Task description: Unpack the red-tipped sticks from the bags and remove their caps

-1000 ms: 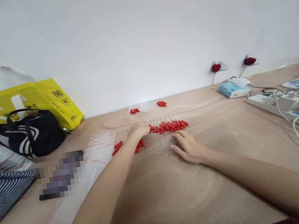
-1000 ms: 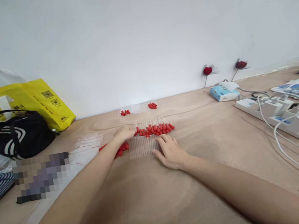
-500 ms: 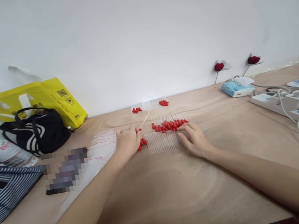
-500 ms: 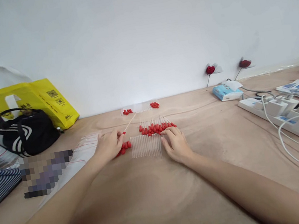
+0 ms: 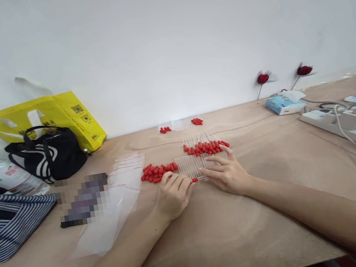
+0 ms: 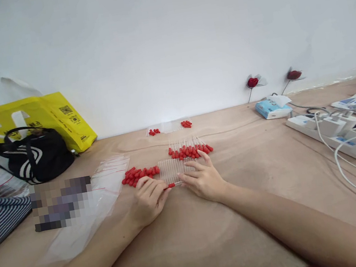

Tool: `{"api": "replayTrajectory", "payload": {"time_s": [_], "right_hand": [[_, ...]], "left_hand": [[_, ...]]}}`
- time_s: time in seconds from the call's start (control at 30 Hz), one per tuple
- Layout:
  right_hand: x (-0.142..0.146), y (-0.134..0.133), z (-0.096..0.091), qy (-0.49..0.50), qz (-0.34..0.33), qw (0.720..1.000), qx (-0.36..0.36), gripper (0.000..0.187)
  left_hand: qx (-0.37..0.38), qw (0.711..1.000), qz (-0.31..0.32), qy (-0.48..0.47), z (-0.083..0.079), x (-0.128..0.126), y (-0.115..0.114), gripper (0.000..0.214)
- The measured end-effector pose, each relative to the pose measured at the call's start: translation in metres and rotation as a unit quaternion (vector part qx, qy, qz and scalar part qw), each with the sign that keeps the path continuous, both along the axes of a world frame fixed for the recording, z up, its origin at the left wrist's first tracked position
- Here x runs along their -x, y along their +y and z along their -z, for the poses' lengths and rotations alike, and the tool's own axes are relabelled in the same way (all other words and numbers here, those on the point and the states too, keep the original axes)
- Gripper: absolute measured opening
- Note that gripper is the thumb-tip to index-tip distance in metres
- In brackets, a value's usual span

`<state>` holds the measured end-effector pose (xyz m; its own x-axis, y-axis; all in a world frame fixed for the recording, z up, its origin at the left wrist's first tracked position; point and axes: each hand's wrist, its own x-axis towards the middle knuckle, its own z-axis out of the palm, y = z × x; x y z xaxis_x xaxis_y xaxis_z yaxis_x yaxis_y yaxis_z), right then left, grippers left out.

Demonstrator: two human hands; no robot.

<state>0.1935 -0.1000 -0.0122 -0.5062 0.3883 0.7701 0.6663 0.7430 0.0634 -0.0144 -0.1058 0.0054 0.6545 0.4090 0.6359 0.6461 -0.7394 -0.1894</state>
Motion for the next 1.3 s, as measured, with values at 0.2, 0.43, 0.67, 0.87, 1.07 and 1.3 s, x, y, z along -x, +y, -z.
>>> {"api": "replayTrajectory", "payload": {"time_s": [0.2, 0.43, 0.67, 0.87, 1.07, 1.3], "right_hand": [[0.001, 0.003, 0.002, 0.010, -0.030, 0.999, -0.029, 0.017], [0.004, 0.003, 0.004, -0.009, -0.051, 0.998, -0.027, 0.022], [-0.001, 0.000, 0.004, -0.047, -0.075, 0.996, 0.000, 0.024], [-0.004, -0.002, 0.004, -0.060, -0.096, 0.994, 0.005, 0.027], [-0.028, 0.002, 0.004, 0.004, -0.005, 1.000, 0.028, 0.026], [-0.037, 0.016, 0.013, 0.104, 0.094, 0.977, 0.163, 0.027]], "left_hand": [[0.018, 0.999, 0.024, -0.033, 0.001, -0.001, 0.005, 0.017], [0.022, 0.998, 0.053, -0.038, 0.007, -0.003, 0.007, 0.020], [0.052, 0.998, 0.035, 0.009, -0.002, -0.002, 0.001, 0.020], [0.076, 0.996, 0.033, 0.035, -0.003, 0.000, -0.001, 0.025], [0.076, 0.997, -0.007, -0.023, -0.004, 0.021, 0.005, 0.022], [0.111, 0.963, -0.132, -0.208, -0.011, 0.041, 0.028, 0.024]]}}
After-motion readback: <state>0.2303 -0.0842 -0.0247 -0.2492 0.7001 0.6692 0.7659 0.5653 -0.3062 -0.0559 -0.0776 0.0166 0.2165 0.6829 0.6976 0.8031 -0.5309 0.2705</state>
